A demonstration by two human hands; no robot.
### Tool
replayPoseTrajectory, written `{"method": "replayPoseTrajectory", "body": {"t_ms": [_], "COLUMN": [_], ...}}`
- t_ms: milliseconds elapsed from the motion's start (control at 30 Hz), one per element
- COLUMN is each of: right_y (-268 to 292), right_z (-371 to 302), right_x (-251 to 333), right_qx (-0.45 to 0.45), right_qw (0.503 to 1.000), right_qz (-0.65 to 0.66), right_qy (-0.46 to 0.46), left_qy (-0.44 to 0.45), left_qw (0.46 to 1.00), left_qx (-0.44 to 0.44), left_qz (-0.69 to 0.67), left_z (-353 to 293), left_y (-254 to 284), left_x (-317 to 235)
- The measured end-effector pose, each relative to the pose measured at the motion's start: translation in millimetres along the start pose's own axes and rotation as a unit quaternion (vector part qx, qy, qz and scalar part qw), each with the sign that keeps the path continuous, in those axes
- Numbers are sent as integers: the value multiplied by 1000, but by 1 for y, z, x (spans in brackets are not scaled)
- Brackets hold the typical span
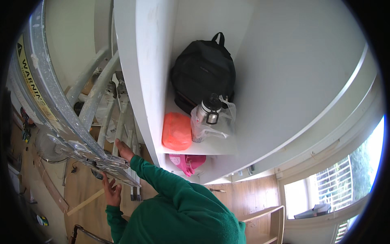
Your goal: The person handles a small white object and a plastic bag, then picks up a metal bracket and examines it. Two other people work on a wooden cabinet in the background.
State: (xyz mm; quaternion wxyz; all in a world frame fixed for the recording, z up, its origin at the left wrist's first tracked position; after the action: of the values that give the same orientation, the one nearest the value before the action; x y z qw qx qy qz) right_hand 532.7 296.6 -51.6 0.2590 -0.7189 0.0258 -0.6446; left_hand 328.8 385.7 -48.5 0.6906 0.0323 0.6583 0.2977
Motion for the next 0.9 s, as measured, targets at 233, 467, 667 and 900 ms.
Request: {"method": "replayPoseTrajectory", "body": {"t_ms": [233,467,667,900], "right_y": [42,136,238,362], "right_z": [-71,-143,-197,-243], "right_x": [-37,-45,-44,-53], "right_qx": [146,240,213,57], "right_qw": [968,914,910,920], "right_qz": [-188,-273,-287,-342], "right_qy": [-76,-182,-211,-182], "left_qy": [84,344,185,219], "left_qw": [989,928,904,836], "left_qx": [113,132,304,366], "left_qz": [52,47,237,344], "left_z": [-62,-208,-269,-232], "left_y": [-22,-52,-142,-182], "left_x": [123,236,291,214]}}
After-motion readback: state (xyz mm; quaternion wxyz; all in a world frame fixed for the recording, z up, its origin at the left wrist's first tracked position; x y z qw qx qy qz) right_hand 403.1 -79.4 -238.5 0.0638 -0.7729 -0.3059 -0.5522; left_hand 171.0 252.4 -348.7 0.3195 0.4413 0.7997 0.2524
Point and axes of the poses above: each hand's wrist, its own z-axis towards the middle knuckle, its own y-axis out of the back of the hand, x = y × z, the point moved 3 cm from there along z, towards the middle knuckle, and after that the axes turned 13 degrees about z, right-handed, at the moved point
